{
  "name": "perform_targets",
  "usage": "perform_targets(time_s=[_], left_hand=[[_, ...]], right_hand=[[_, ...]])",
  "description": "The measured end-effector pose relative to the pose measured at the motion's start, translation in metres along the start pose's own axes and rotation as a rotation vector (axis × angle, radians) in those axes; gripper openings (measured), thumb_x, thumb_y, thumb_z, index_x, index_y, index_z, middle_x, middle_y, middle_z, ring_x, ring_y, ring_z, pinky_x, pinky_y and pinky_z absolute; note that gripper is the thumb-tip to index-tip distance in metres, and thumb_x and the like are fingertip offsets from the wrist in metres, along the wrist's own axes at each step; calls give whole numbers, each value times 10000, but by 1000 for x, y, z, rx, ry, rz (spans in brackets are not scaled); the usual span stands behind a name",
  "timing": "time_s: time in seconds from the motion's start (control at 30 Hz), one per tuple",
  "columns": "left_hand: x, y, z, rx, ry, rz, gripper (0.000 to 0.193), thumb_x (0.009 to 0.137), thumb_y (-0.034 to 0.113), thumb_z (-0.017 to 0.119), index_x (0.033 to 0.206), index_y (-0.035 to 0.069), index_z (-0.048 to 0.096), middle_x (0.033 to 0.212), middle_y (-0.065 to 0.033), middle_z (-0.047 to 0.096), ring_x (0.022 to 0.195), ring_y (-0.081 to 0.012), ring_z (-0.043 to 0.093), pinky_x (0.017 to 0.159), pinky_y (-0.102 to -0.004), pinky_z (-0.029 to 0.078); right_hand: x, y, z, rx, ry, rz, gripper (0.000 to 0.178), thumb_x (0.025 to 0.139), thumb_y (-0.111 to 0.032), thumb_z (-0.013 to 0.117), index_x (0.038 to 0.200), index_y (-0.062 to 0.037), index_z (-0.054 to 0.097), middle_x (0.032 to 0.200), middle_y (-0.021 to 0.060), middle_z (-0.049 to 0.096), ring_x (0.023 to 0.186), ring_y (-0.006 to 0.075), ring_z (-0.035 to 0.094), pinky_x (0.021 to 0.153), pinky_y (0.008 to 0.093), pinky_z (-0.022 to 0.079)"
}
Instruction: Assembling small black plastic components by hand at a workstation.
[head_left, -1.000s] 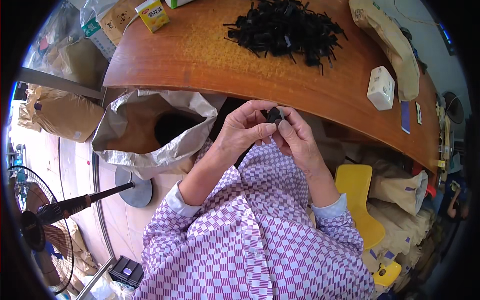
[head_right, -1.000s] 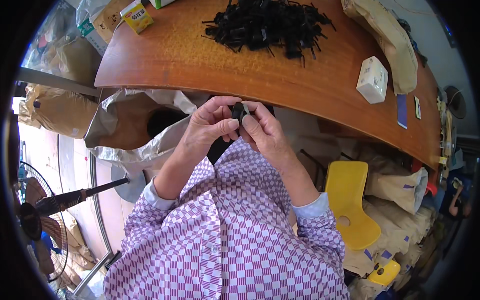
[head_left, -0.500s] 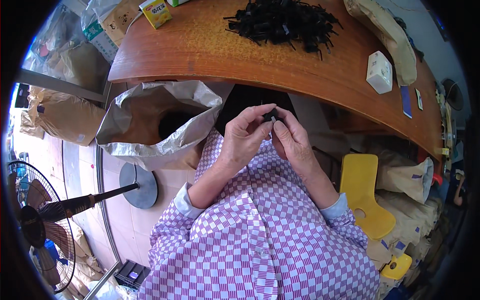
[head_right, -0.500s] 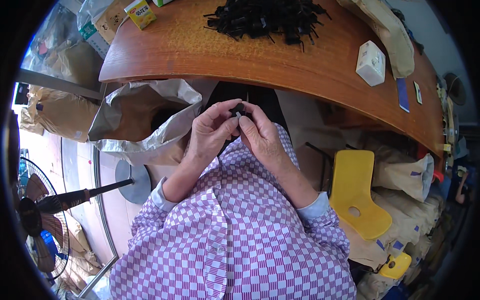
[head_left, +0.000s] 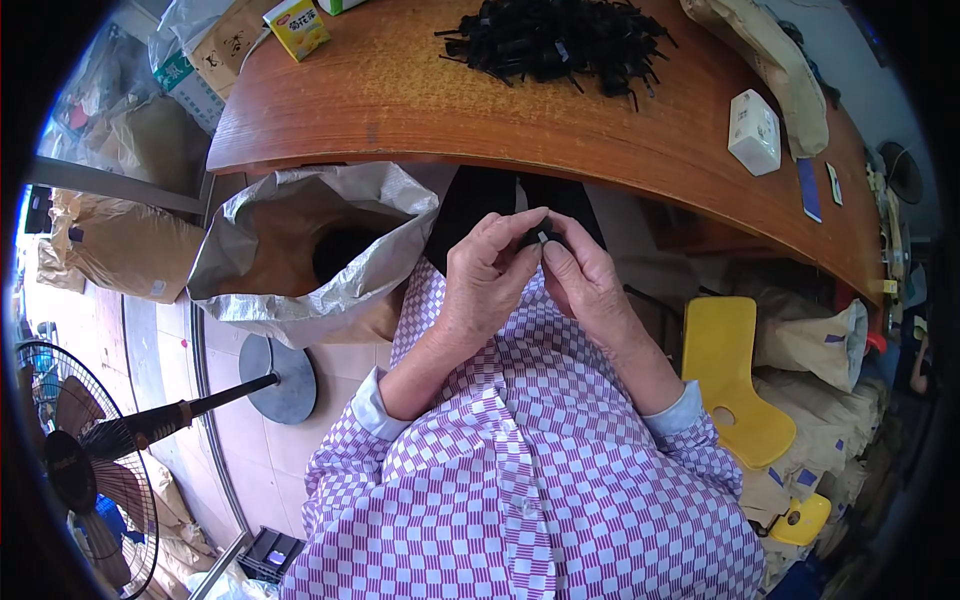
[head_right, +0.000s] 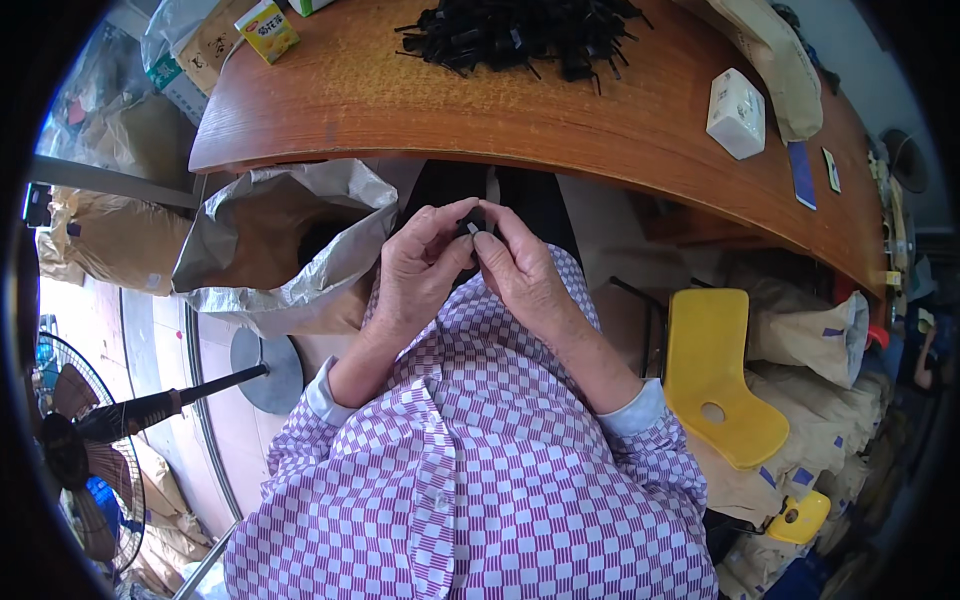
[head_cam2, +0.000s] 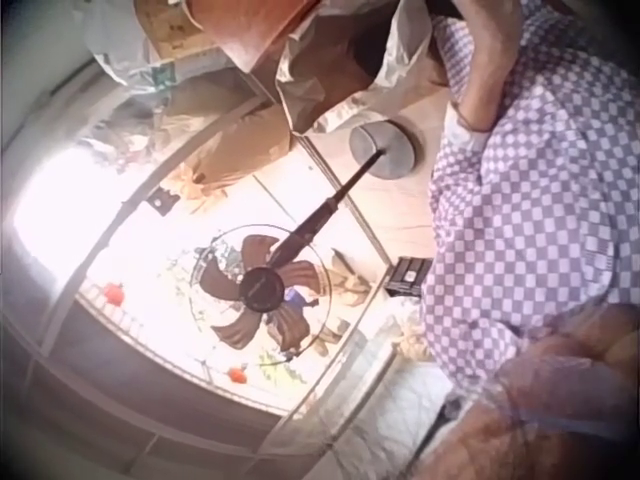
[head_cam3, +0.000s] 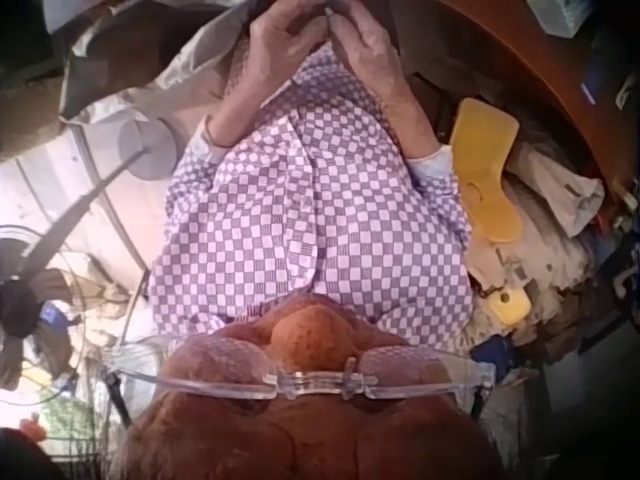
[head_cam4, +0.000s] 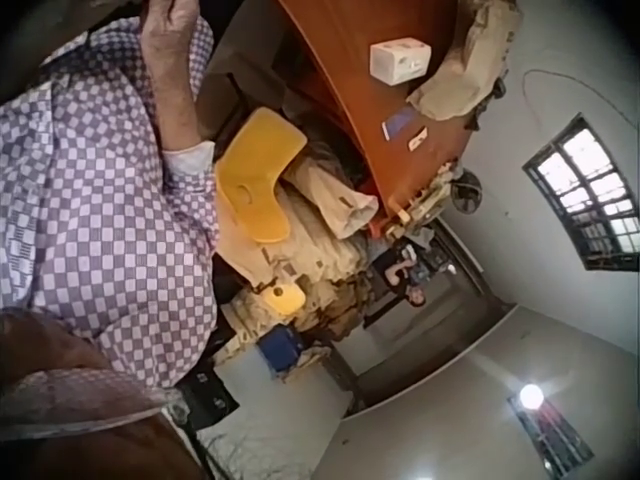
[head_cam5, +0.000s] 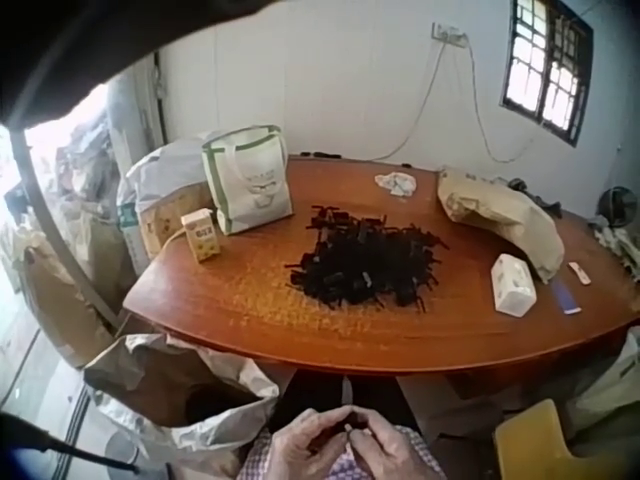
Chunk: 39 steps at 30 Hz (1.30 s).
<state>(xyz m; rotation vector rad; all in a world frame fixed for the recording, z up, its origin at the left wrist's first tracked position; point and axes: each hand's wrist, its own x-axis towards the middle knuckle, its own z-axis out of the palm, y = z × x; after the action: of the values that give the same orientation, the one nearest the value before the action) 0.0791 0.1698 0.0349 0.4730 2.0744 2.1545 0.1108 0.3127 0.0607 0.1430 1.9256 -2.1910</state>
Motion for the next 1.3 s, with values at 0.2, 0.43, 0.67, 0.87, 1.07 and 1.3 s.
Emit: perform_targets(time_s=[0.2,0.43,0.67,0.87,1.07,1.3], left_hand=[[0,14,5,442,77,145,400,763,-72,617,1142,59,619,756,-48,510,606,-103,517,542,-238,448],[6,-7,7,641,45,257,383,759,-16,617,1129,74,581,759,-89,541,581,-239,570,504,-325,465],[8,13,-5,-250,-13,-192,361,899,14,535,1242,52,432,898,-81,630,769,-119,632,619,-192,483],[0,19,-10,-706,-96,-399,359,921,97,549,1260,82,432,947,-83,622,800,-152,650,647,-204,510],[-6,18,-2,-701,-211,-407,330,910,113,569,1232,82,500,915,-59,608,765,-159,660,638,-212,534],[-7,15,3,-42,-281,-143,404,870,-10,574,1255,51,466,905,-17,591,694,-95,628,587,-184,483]], right_hand=[[4,10,3,-51,41,-64,305,988,-179,439,1270,-64,447,666,-71,428,524,-9,364,447,146,286],[11,27,-3,252,97,157,301,986,-180,446,1268,-77,457,666,-60,431,546,7,380,453,161,291],[5,14,-21,-143,55,-169,248,967,-150,475,1201,-71,495,733,-30,543,503,0,367,444,153,277],[-5,4,-21,236,-38,-129,177,903,-200,604,1018,-80,543,706,-35,545,480,-7,372,405,145,263],[1,7,-24,377,-83,-61,180,882,-235,630,965,-90,565,645,-71,487,469,-7,355,398,144,238],[0,16,-27,187,-61,-47,124,876,-195,642,892,-84,590,648,-81,465,517,-6,366,428,150,267]])
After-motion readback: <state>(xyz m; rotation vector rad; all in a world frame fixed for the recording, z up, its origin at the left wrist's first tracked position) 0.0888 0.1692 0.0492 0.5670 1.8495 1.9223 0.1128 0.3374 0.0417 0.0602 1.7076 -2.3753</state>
